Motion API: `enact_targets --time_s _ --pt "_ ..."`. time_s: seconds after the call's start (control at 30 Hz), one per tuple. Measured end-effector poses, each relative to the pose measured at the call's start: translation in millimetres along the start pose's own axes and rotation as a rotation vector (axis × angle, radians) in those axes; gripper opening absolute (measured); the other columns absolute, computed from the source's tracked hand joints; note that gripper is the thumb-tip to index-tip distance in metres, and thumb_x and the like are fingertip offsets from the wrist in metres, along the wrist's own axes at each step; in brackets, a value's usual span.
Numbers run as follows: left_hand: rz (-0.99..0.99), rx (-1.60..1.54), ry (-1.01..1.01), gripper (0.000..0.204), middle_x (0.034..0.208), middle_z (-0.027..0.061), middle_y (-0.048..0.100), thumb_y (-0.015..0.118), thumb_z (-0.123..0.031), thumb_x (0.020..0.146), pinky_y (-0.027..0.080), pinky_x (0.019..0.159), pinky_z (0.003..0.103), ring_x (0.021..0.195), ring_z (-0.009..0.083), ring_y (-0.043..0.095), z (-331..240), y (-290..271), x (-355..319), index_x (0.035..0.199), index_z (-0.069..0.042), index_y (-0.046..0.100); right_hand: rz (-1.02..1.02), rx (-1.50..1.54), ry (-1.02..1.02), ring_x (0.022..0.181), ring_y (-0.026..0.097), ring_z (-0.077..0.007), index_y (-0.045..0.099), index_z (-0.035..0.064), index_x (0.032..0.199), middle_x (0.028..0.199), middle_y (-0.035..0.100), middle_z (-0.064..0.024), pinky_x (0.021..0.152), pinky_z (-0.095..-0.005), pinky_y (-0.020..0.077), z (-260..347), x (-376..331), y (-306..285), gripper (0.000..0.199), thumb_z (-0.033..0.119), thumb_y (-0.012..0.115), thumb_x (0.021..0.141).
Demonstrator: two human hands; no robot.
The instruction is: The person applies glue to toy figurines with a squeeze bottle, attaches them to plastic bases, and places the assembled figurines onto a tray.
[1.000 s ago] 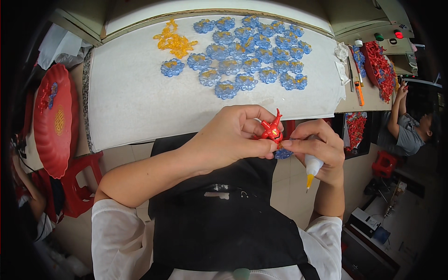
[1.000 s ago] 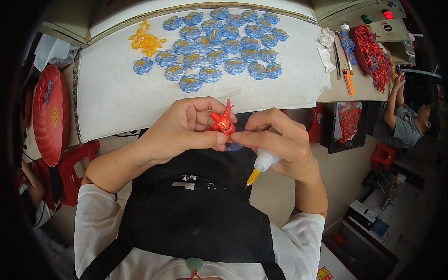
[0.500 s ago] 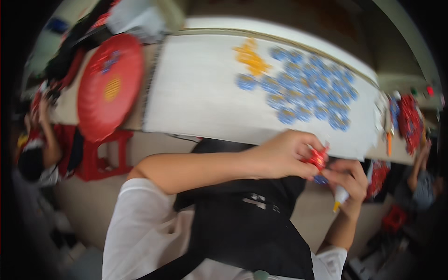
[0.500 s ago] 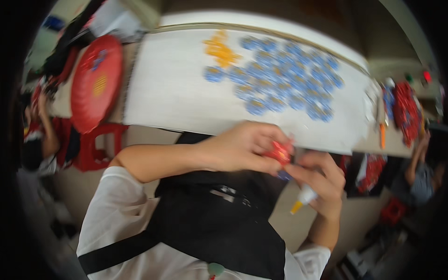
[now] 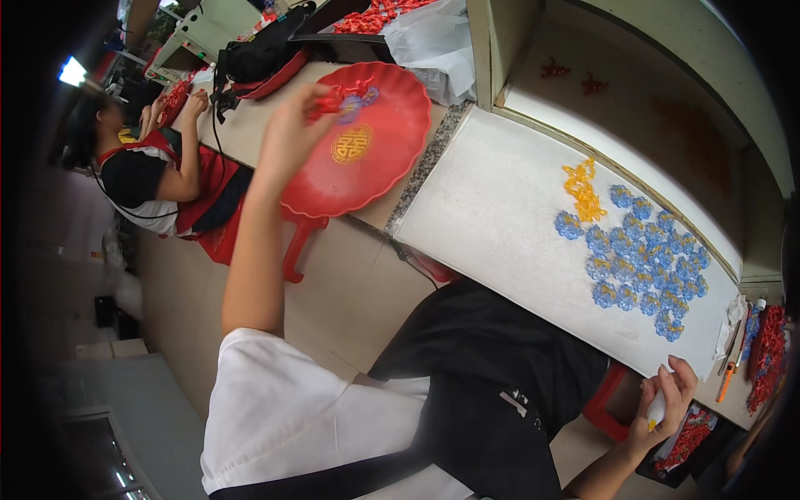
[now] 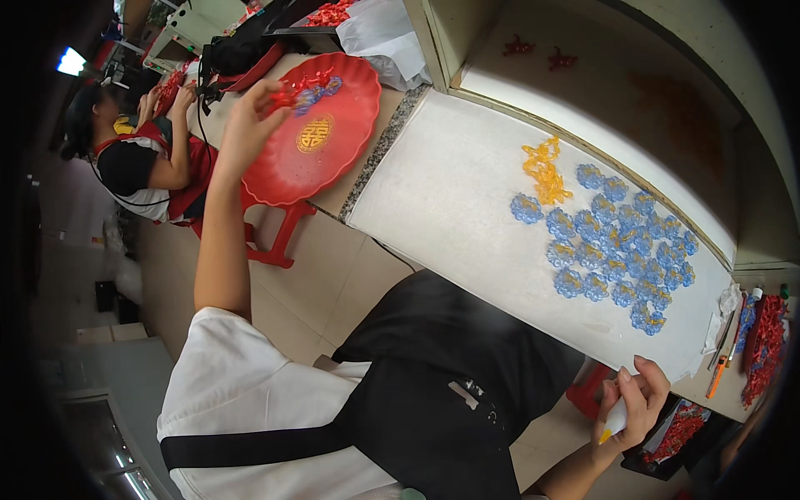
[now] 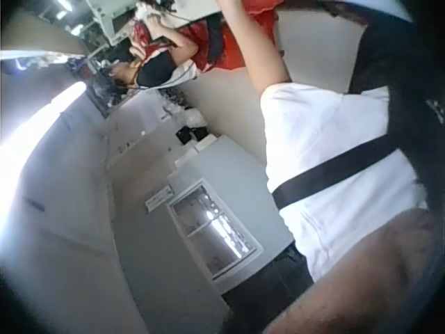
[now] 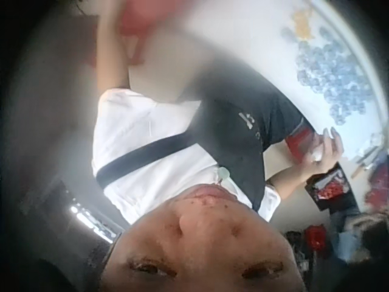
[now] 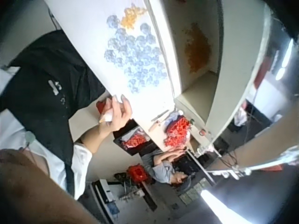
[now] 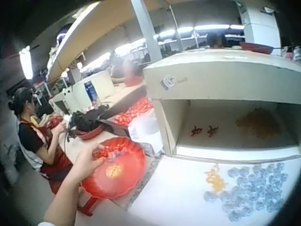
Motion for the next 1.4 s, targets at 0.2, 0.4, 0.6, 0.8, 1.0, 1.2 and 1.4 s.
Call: enact_targets --time_s 0.2,0.4,0.6,0.8,1.0,1.2,1.4 --pt "0.019 0.604 -0.27 0.035 0.086 0.0142 0.06 0.064 -0.016 0.067 0.044 0.071 0.035 0.084 0.0273 0.058 76 -2 21 0.099 -0.007 0.055 0.021 -0.002 0.05 0.059 0.045 -0.0132 0.058 0.004 0.093 0.099 0.052 -0.0157 0.051 -0.0222 0.0379 -2 -5 5 0.024 -0.001 0.062 0.07" --pt "-0.071 0.41 -0.043 0.047 0.095 0.0161 0.058 0.066 -0.011 0.066 0.044 0.074 0.035 0.087 0.0281 0.057 89 -4 16 0.109 -0.006 0.048 0.033 0.025 0.101 0.062 0.049 -0.0143 0.061 0.0038 0.091 0.098 0.052 -0.0141 0.053 -0.0233 0.0399 -4 -9 5 0.03 -0.005 0.065 0.063" --pt "-0.104 -0.114 0.26 0.036 0.098 0.0162 0.058 0.059 -0.007 0.075 0.043 0.078 0.033 0.089 0.0235 0.057 -117 75 10 0.11 -0.007 0.05 0.0 0.083 0.208 0.063 0.047 -0.0137 0.058 0.0028 0.097 0.089 0.05 -0.0117 0.05 -0.0224 0.0374 -15 -22 4 0.031 0.0 0.066 0.067" --pt "-0.049 0.176 0.474 0.027 0.094 0.013 0.059 0.055 -0.021 0.078 0.043 0.075 0.039 0.088 0.0296 0.055 -192 220 85 0.102 -0.009 0.055 -0.071 0.173 0.261 0.061 0.042 -0.0104 0.048 0.002 0.107 0.092 0.047 -0.011 0.054 -0.0212 0.0357 -7 -32 3 0.045 -0.004 0.063 0.064" --pt "0.044 0.366 0.312 0.022 0.094 0.0101 0.059 0.051 -0.021 0.078 0.043 0.072 0.045 0.088 0.0315 0.055 -171 291 138 0.097 -0.013 0.058 -0.121 0.484 0.454 0.068 0.044 -0.0129 0.029 0.0041 0.105 0.107 0.036 -0.0153 0.06 -0.0232 0.0382 -17 -68 -1 0.044 -0.008 0.043 0.066" --pt "0.241 -0.443 0.271 0.021 0.086 0.0099 0.061 0.053 -0.015 0.079 0.044 0.069 0.027 0.077 0.0185 0.058 -214 241 48 0.095 -0.003 0.059 -0.22 0.561 0.644 0.079 0.053 -0.0197 0.043 -0.0026 0.106 0.106 0.036 -0.0136 0.057 -0.0252 0.0498 -14 -65 -1 0.034 -0.008 0.045 0.073" --pt "0.938 -1.175 -0.238 0.02 0.085 0.0144 0.06 0.05 -0.012 0.083 0.049 0.061 0.025 0.065 0.0162 0.061 -240 234 -88 0.1 -0.002 0.049 -0.483 0.508 0.507 0.08 0.055 -0.0191 0.05 -0.0016 0.094 0.093 0.051 -0.0137 0.066 -0.0263 0.0481 -7 -55 -25 0.036 0.002 0.07 0.065"
Point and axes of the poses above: each hand's wrist, its own x-axis towards the middle knuckle, its own y-axis out of the palm, z = x × y, the point moved 5 cm from there along x, towards the middle knuckle
